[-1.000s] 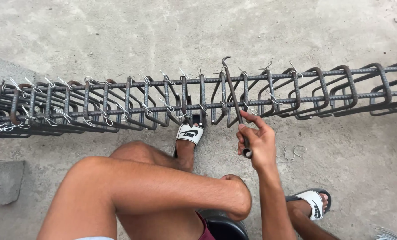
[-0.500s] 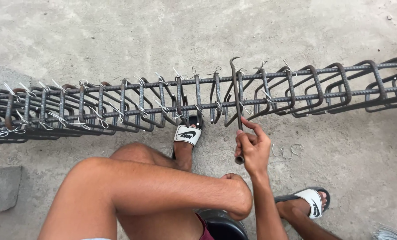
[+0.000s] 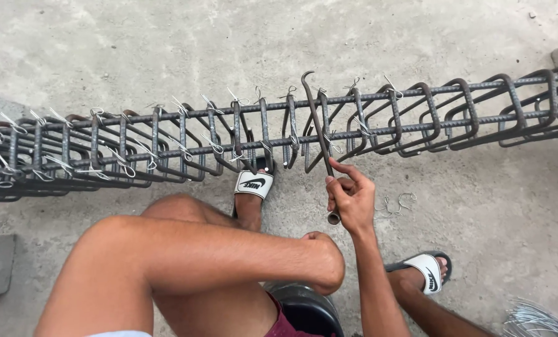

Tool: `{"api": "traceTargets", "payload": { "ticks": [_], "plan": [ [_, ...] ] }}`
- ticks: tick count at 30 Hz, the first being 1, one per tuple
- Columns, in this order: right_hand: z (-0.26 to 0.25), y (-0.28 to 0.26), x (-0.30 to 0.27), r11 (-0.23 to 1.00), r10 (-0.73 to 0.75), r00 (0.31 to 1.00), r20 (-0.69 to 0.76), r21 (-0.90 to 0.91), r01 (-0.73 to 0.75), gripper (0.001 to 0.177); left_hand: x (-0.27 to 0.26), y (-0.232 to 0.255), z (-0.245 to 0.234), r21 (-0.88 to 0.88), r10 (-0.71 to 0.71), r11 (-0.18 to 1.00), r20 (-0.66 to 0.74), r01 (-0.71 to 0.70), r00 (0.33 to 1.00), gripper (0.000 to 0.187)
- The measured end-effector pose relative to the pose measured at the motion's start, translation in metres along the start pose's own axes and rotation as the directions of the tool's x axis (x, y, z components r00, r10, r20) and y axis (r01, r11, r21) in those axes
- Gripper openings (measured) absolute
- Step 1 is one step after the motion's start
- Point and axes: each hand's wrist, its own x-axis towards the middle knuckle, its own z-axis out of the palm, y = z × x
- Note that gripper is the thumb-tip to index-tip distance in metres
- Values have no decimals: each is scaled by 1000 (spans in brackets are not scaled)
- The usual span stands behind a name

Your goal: Tying steel rebar intersections together using wire and a manual hook twisting tool

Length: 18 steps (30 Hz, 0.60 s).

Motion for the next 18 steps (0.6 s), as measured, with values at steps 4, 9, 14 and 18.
{"api": "traceTargets", "payload": {
  "ticks": [4,9,14,18],
  "plan": [
    [-7,-14,-2,1000,-25,1000,8,9,25,39,-23,-5,-16,58,-64,996,-132,72,989,35],
    [-50,-19,0,995,-93,991,-99,28,97,41,-43,-26,-41,121,-127,978,-300,169,945,45],
    [-86,-7,7,988,9,982,-189,153,20,35,-60,-47,-60,-9,-47,999,-184,46,982,37],
    [-89,-30,26,995,50,988,-147,88,-37,36,-46,-38,-50,-22,-25,1000,-166,21,986,35]
  ]
}}
